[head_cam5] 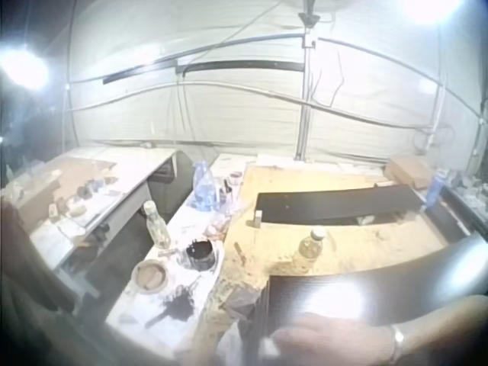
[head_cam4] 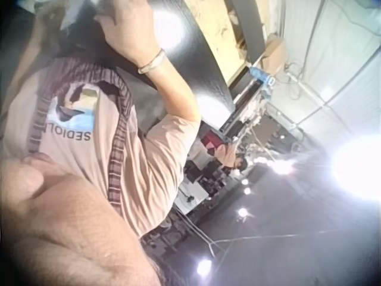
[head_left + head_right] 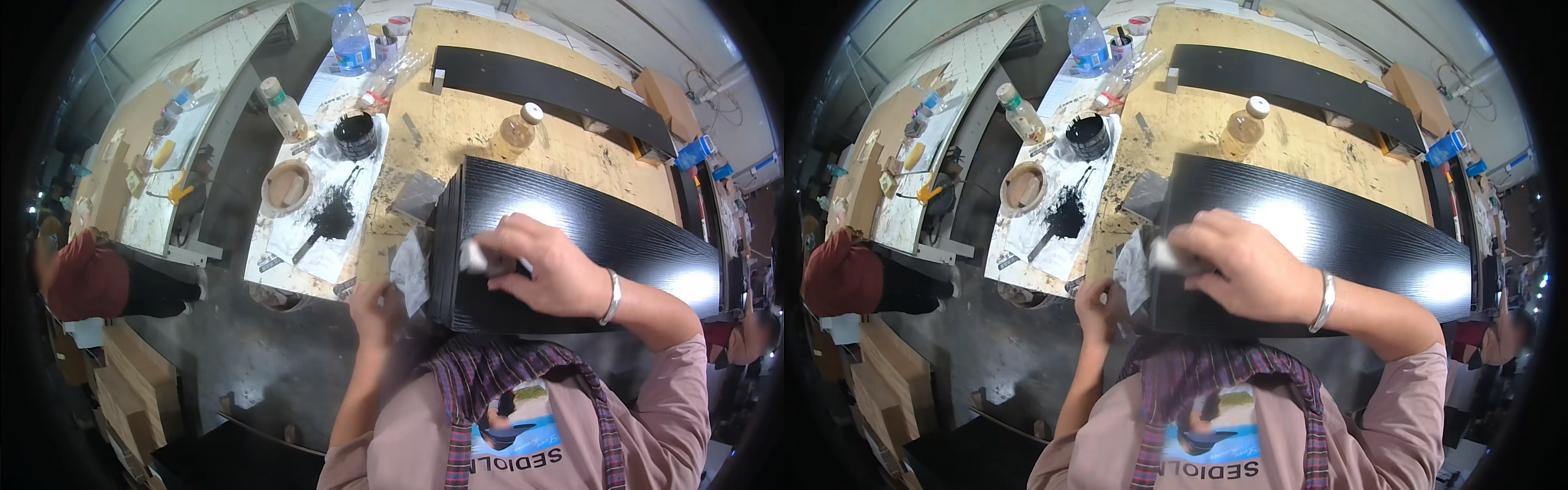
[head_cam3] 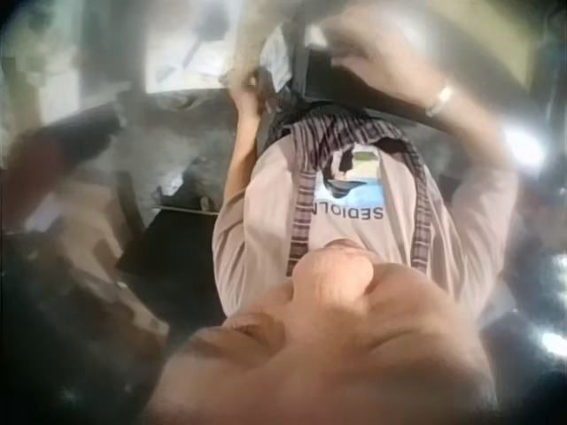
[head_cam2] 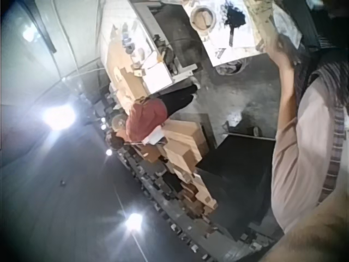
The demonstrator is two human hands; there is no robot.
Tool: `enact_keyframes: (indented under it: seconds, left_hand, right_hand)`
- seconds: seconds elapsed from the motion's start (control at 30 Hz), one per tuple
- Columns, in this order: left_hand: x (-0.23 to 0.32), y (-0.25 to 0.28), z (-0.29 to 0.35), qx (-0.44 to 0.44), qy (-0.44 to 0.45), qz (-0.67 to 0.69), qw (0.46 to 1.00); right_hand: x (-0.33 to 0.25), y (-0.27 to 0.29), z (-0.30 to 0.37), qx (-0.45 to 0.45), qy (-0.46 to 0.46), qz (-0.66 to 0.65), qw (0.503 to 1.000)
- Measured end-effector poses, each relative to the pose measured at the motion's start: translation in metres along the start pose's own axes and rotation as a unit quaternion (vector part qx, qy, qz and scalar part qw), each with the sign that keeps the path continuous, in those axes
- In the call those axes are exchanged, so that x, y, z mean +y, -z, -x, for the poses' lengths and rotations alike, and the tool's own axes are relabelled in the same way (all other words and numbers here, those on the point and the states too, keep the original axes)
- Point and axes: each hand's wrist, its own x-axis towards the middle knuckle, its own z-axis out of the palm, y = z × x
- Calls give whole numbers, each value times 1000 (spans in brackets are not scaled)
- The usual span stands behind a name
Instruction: The person wipes a black curved wooden panel with a white cloth, repeatedly applying liquid from a bottle and rubbing the surface. The person also uses a small metal scraper on the panel edges and continues wiping the surface throughout the clip.
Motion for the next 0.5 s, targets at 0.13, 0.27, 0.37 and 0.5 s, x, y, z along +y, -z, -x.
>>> enact_keyframes:
  seconds: [0.13, 0.27, 0.37, 0.5]
  left_hand:
    - [10, 35, -3, 54, 112, 236, 964]
    - [35, 79, -2, 117, 114, 459, 873]
    - [46, 100, -4, 153, 94, 499, 848]
    - [52, 110, -2, 166, 87, 493, 850]
  right_hand:
    - [-16, -15, 3, -50, 135, 81, 986]
    - [-14, -24, 1, -85, 172, 87, 978]
    - [11, -15, -19, 4, 131, 132, 983]
    - [53, 11, -54, 115, 45, 283, 951]
